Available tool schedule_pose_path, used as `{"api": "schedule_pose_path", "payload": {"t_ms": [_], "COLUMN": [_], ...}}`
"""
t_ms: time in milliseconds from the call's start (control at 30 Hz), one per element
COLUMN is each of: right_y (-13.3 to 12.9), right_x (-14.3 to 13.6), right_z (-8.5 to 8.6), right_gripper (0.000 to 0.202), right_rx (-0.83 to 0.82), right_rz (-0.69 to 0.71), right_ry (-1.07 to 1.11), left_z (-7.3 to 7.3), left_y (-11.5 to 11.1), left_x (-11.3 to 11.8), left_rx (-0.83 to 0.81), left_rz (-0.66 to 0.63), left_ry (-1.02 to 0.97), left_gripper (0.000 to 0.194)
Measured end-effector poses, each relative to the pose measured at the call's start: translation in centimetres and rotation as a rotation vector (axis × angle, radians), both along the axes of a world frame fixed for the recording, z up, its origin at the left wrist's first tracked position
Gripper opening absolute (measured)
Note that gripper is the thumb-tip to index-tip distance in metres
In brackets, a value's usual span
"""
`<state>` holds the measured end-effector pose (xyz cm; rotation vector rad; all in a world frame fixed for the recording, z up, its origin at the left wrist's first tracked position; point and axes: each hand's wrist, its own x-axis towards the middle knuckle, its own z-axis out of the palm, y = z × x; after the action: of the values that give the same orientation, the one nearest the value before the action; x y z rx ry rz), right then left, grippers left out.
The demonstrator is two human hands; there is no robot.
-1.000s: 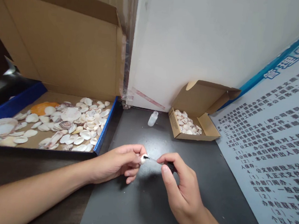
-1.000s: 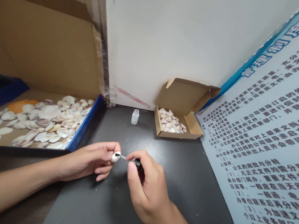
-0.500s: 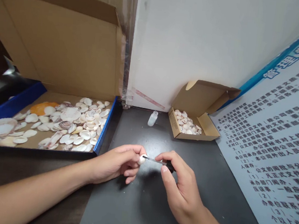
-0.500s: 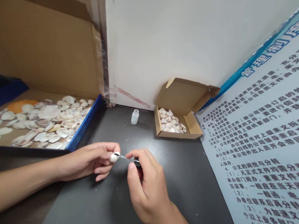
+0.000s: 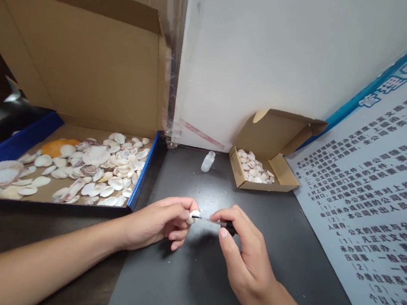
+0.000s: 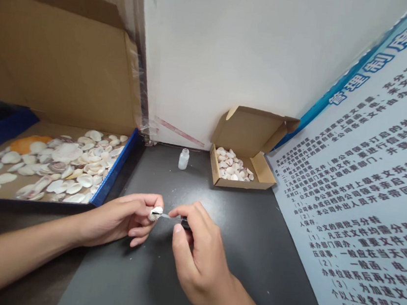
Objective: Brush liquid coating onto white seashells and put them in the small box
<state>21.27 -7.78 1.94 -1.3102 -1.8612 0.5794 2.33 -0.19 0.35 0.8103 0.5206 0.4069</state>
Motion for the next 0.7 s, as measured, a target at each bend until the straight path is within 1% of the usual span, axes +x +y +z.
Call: {"api": "schedule_pose_path", "payload": {"t_ms": [133, 267, 400, 533, 700], "right_y": [0.22, 0.20, -0.06, 0.02, 0.17], "right_x": [-0.06, 0.00, 0.02, -0.10, 0.00], "right_z": [0.03, 0.18, 0.26, 0.21, 0.25], "right_gripper": [0.018, 0.017, 0.018, 0.019, 0.018], "right_rx": [-0.034, -0.027, 0.026, -0.001, -0.012], "right_rz": [-0.054, -0.093, -0.054, -0.004, -0.062], "right_ry": [-0.041, -0.042, 0.015, -0.001, -0.002], "left_z": [-0.11, -0.21, -0.08, 0.12, 0.16], "left_y": [0.08, 0.15, 0.07, 0.00, -0.03], "left_x": [-0.01, -0.08, -0.14, -0.05, 0.02], "left_rx": [0.006, 0.006, 0.006, -0.003, 0.004], "left_rz": [-0.003, -0.006, -0.006, -0.002, -0.002], "left_ry": [-0.014, -0.017, -0.006, 0.001, -0.008], "left_gripper": [0.005, 0.006, 0.006, 0.006, 0.008]}}
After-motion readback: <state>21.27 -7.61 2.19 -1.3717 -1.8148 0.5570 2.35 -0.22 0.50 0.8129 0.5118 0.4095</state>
